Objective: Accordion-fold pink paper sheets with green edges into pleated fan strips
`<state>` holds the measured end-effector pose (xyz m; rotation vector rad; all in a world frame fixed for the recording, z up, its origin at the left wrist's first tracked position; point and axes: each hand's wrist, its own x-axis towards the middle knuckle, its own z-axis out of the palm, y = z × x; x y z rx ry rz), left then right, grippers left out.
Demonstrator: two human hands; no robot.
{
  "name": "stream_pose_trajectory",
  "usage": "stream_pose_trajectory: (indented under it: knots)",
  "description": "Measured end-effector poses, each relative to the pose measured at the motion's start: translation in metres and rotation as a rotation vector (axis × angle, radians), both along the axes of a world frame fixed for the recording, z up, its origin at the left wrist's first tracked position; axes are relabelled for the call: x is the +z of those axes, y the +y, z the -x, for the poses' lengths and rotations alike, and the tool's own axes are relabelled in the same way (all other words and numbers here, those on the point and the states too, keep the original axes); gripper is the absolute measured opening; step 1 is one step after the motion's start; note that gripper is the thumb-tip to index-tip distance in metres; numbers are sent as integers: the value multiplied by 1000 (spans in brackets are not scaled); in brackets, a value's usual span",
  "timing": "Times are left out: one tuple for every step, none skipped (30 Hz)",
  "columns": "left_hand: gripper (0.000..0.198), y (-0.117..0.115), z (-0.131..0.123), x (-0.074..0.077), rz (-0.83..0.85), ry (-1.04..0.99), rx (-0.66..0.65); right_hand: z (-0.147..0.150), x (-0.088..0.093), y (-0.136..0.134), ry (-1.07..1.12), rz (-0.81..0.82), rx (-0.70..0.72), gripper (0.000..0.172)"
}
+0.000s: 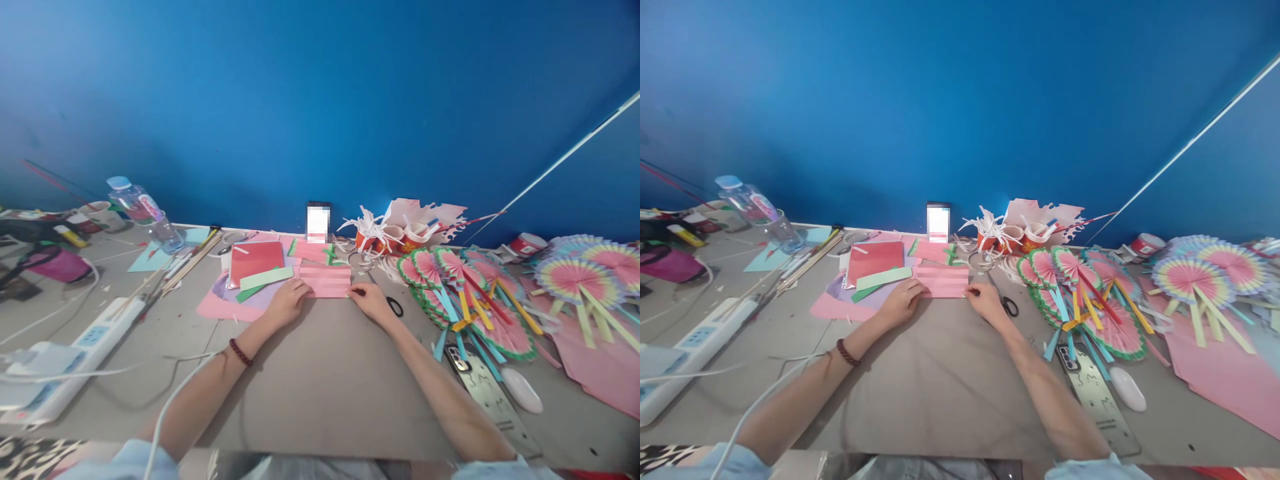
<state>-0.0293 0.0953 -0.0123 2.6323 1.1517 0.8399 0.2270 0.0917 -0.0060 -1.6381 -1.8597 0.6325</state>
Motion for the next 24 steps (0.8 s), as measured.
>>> stream_pose_trajectory:
  knots:
    - [27,-1,0,1,4,-5,1,0,1,0,2,16,1,15]
    - [27,-1,-1,2,3,0,1,0,1,1,4,33,2,14]
    - [26,-2,-1,3,-4,13,-2,0,1,1,7,44,4,14]
    - [26,-3,-1,4,-11,33,-4,0,1,1,11,49,7,14]
    - [26,-3,0,5,-18,59,-5,0,0,1,16,47,12,14]
    - [26,-4,0,5,-23,87,-3,0,0,1,22,39,22,14]
    - [25,-4,1,6,-26,116,-1,-1,-1,1,28,26,34,14]
    - [24,-5,1,6,-28,144,-1,-1,-2,0,32,9,44,14]
    - [24,-5,2,6,-30,168,-3,-1,-2,-1,36,-7,53,14]
    - [24,-6,2,5,-32,189,-8,-1,-3,-1,38,-20,61,13]
    - [24,-6,3,5,-34,204,-14,-1,-4,-2,40,-32,67,12]
    - [24,-7,3,4,-35,213,-19,-2,-5,-3,41,-43,74,12]
    - [24,-7,4,4,-36,216,-19,-2,-6,-3,41,-56,81,11]
    - [24,-6,4,3,-36,212,-14,-2,-6,-3,39,-68,86,10]
    - [24,-6,4,3,-37,201,-6,-2,-7,-3,35,-78,89,10]
    - [23,-6,4,3,-36,186,5,-1,-7,-3,30,-86,86,10]
    - [23,-5,3,3,-35,166,14,-1,-8,-3,24,-89,81,9]
    - [24,-4,3,3,-31,146,19,0,-8,-3,19,-88,75,9]
    - [24,-3,3,3,-24,127,22,0,-7,-2,17,-84,66,8]
    - [24,-2,2,3,-16,109,24,1,-7,-2,16,-78,60,8]
    - [24,-2,2,3,-9,93,28,2,-6,-2,16,-72,54,8]
    - [24,-1,2,3,-2,82,30,2,-6,-2,15,-67,49,8]
    - [24,-1,2,4,1,72,33,2,-5,-2,13,-61,46,8]
    - [24,-1,2,4,3,65,36,2,-5,-1,11,-57,43,8]
